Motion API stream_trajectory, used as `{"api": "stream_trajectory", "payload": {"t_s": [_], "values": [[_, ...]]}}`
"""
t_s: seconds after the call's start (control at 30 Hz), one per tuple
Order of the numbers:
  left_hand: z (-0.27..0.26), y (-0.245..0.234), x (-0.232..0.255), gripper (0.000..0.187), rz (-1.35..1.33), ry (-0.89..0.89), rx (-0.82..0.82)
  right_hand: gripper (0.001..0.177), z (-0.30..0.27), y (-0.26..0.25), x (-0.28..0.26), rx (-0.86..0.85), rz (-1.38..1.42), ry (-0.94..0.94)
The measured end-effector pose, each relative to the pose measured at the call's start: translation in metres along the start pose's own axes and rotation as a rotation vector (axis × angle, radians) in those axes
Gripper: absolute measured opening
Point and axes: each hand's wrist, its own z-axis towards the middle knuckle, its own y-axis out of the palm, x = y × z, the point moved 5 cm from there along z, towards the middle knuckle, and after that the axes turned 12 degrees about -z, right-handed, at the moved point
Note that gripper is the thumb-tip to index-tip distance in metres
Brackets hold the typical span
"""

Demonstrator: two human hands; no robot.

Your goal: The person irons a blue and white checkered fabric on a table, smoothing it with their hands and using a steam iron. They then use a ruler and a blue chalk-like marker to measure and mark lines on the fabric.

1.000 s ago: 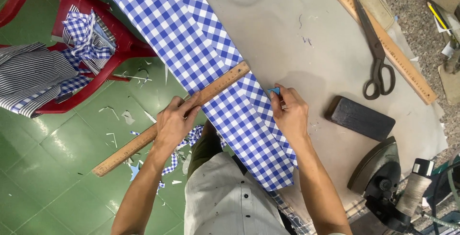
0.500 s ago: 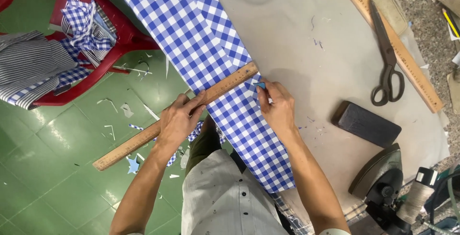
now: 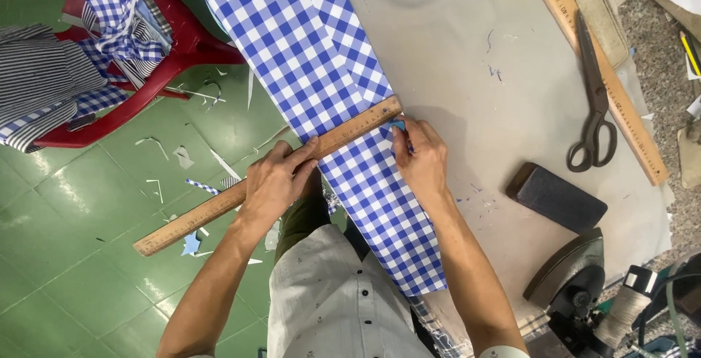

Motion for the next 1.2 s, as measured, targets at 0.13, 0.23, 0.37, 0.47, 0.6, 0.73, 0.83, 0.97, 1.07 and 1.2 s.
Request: {"api": "stream_trajectory", "payload": {"t_s": [0.13, 0.23, 0.37, 0.47, 0.6, 0.73, 0.83, 0.97, 1.07, 1.2], "values": [[0.000, 0.000, 0.000, 0.036, 0.006, 0.001, 0.001, 0.014, 0.000, 0.002, 0.002, -0.001, -0.024, -0.010], [0.000, 0.001, 0.000, 0.036, 0.007, -0.002, -0.009, 0.015, 0.000, 0.003, 0.000, 0.017, -0.063, -0.047], [-0.001, -0.002, 0.002, 0.034, 0.004, -0.013, -0.010, 0.015, 0.000, -0.006, -0.010, 0.013, -0.173, -0.138], [-0.002, -0.002, 0.004, 0.035, 0.011, 0.009, 0.009, 0.016, -0.008, -0.026, -0.011, 0.001, -0.225, -0.137], [-0.006, 0.003, 0.001, 0.034, 0.033, 0.041, 0.057, 0.019, -0.027, -0.063, 0.008, 0.028, -0.125, -0.010], [-0.028, 0.017, 0.008, 0.034, 0.026, 0.080, 0.050, 0.018, -0.051, -0.077, 0.036, 0.068, -0.080, 0.051], [-0.037, 0.020, 0.017, 0.038, 0.021, 0.042, 0.039, 0.018, -0.063, -0.080, 0.046, 0.075, -0.036, 0.103], [-0.039, 0.022, 0.019, 0.038, 0.000, -0.007, 0.017, 0.018, -0.069, -0.078, 0.049, 0.070, 0.008, 0.120], [-0.041, 0.024, 0.019, 0.038, -0.013, -0.048, -0.009, 0.018, -0.070, -0.076, 0.045, 0.068, 0.012, 0.113], [-0.041, 0.027, 0.016, 0.041, -0.044, -0.145, -0.089, 0.018, -0.066, -0.072, 0.040, 0.070, -0.009, 0.091]]}}
